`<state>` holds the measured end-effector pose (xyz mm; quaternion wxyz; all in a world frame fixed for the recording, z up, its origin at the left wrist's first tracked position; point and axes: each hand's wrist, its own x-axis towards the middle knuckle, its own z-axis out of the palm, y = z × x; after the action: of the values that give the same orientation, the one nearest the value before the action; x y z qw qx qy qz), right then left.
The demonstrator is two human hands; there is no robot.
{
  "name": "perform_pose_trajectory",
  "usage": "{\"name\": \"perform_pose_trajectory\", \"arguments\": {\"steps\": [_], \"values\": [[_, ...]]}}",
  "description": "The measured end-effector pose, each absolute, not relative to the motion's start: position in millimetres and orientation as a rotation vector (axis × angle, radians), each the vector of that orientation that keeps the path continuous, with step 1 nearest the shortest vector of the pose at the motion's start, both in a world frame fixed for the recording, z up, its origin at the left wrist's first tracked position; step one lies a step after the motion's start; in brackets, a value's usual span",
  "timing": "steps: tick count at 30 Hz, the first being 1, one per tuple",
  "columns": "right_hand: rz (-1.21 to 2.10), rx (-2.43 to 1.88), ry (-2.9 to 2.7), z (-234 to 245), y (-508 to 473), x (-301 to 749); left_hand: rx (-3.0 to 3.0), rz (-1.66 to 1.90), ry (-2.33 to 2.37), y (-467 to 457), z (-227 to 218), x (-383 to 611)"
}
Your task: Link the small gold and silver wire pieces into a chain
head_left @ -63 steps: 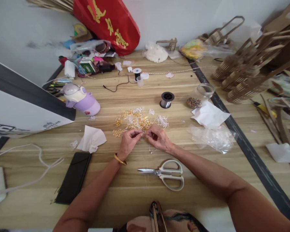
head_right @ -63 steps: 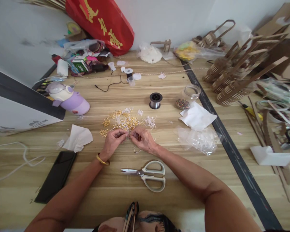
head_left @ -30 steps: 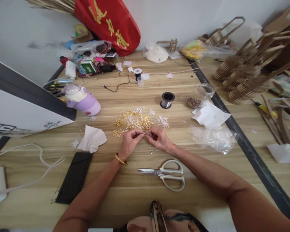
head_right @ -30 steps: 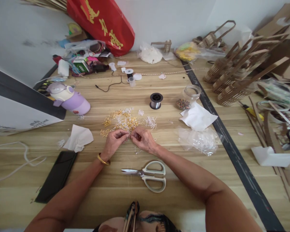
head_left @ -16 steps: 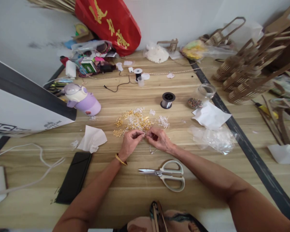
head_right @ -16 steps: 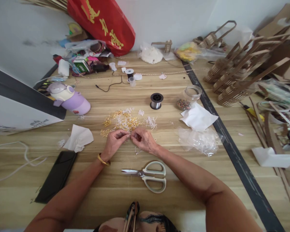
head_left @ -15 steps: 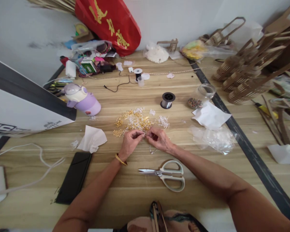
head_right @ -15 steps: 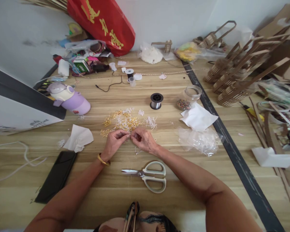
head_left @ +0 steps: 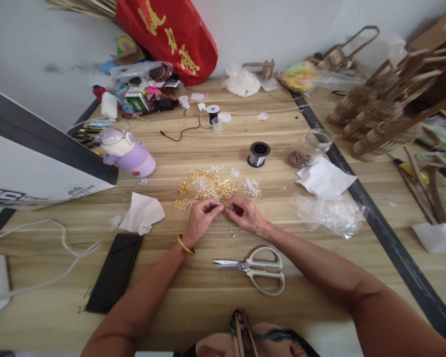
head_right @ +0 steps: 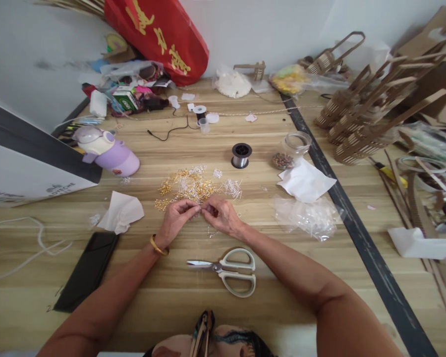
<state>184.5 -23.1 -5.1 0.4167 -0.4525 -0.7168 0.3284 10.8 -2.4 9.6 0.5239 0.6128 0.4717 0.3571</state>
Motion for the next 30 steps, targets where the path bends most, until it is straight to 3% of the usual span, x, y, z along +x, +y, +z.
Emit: {"name": "perform_pose_trajectory", "arguments": {"steps": [30], "values": [[0.864,-1.140,-1.806,-3.3,-21.8,185.5,1.529,0.909,1.133,-2.5,11.3,11.8]]}}
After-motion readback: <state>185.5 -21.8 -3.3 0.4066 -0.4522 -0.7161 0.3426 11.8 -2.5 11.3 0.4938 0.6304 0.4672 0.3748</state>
